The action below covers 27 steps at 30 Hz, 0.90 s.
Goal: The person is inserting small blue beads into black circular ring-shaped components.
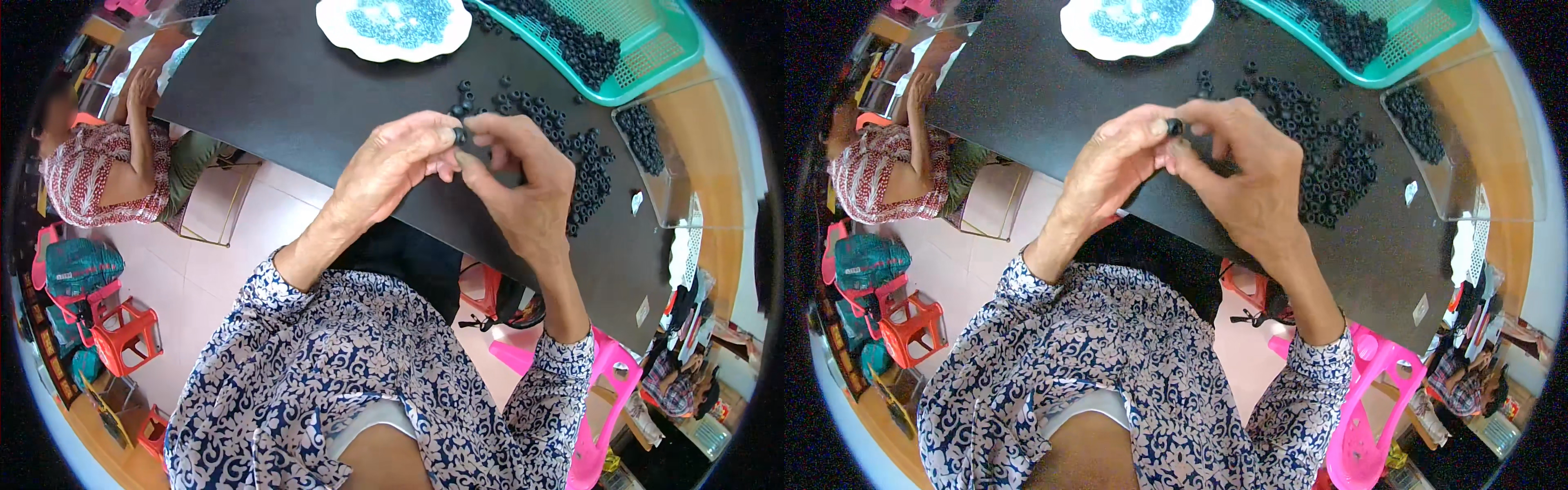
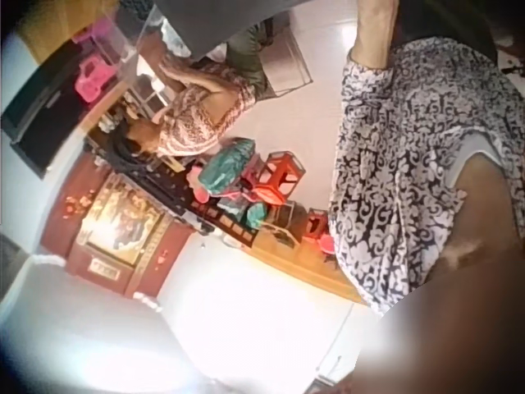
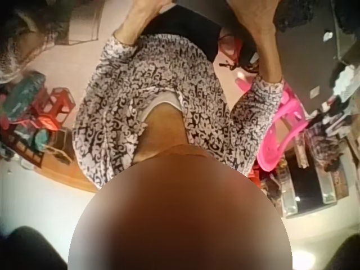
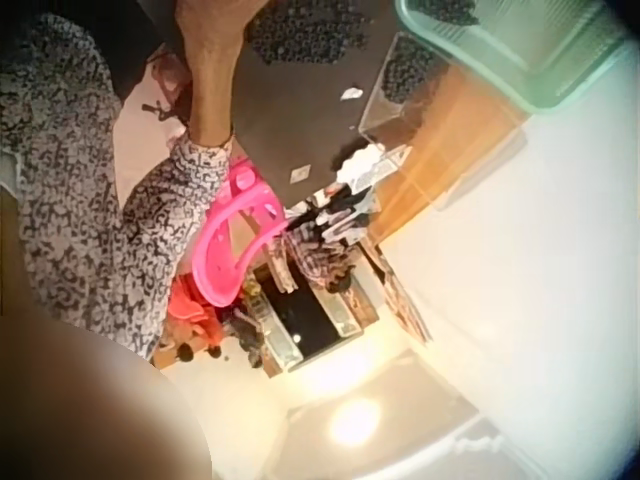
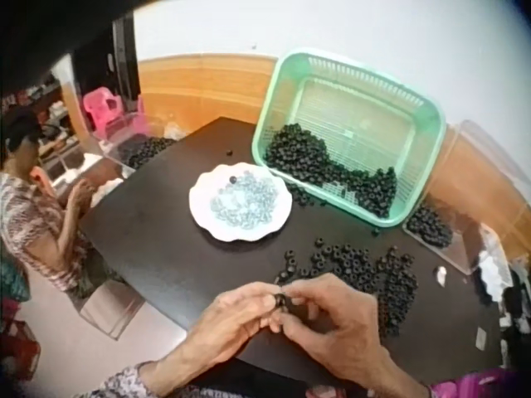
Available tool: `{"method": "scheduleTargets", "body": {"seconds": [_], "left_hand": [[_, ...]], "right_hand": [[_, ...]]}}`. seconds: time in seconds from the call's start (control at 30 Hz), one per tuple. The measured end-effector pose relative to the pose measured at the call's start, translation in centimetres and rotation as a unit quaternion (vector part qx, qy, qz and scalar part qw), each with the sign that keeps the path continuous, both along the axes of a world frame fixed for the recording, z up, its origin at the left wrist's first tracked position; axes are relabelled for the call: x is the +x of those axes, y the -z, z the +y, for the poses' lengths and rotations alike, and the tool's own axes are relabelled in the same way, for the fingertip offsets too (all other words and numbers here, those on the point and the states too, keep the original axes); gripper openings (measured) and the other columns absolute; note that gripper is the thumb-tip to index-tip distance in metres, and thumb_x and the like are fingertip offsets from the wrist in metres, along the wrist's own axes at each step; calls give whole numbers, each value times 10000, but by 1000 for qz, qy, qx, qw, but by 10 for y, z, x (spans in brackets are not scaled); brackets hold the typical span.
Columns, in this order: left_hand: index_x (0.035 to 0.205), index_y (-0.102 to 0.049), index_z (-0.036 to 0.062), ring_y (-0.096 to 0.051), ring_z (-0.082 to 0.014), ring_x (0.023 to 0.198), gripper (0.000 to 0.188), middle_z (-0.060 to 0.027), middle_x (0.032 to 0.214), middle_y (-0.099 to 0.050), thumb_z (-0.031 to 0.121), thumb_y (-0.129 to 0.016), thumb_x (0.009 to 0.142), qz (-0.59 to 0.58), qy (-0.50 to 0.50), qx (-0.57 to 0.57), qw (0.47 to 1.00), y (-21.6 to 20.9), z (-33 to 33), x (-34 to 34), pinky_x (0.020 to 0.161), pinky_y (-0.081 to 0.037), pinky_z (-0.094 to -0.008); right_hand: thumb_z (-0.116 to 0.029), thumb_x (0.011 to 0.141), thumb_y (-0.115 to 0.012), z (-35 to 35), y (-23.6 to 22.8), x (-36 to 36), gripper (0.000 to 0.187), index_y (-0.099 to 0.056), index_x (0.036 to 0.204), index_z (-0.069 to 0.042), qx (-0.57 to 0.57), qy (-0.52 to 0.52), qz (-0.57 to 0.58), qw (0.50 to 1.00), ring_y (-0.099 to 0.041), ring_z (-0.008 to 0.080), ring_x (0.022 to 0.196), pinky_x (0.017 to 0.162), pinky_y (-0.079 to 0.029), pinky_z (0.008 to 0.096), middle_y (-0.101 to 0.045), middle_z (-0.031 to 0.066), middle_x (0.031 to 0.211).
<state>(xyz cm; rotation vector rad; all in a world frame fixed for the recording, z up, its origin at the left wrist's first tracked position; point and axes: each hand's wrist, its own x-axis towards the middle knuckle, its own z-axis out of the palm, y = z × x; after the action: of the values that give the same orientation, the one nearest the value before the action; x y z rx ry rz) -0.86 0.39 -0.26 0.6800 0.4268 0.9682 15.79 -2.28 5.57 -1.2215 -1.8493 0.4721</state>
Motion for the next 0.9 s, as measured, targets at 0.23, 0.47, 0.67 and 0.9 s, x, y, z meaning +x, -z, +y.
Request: {"method": "scheduleTargets", "body": {"seconds": [0.23, 0.47, 0.67, 0.9], "left_hand": [[1049, -641, -12, -572, -87, 769, 223, -29, 884, -626, 173, -605, 929, 71, -13, 12, 997, -3, -1, -11, 730, -478, -213], [1006, -641, 4, -566, -65, 763, 155, -7, 856, -633, 124, -579, 929, 166, -51, 69, 982, -3, 6, -28, 727, -465, -199], [1018, -616, -20, -563, -53, 794, 136, 5, 860, -620, 46, -602, 900, 193, -53, 73, 977, -1, 5, -23, 734, -466, -190], [960, -590, -26, -445, -10, 643, 116, 50, 715, -512, 75, -594, 903, 205, -39, 98, 973, -8, 7, -22, 555, -378, -195]], "right_hand": [[42, 695, -707, 10, 3, -4, 291, -678, 972, -43, -36, -45, 7, 998, -481, 80, 644, 586, -408, 219, -614, 10, 833], [46, 814, -623, 44, 0, -3, 189, -676, 990, 1, -136, -89, 50, 985, -479, 41, 675, 607, -394, 196, -603, -18, 823], [-56, 851, -629, 140, -18, -17, 157, -682, 993, -16, 3, -44, -116, 992, -496, 73, 629, 587, -413, 222, -611, 18, 759], [-95, 822, -595, 225, 16, -28, 195, -705, 982, -74, 195, -80, -354, 911, -627, 266, 790, 763, -502, 383, -664, 125, 889]]}}
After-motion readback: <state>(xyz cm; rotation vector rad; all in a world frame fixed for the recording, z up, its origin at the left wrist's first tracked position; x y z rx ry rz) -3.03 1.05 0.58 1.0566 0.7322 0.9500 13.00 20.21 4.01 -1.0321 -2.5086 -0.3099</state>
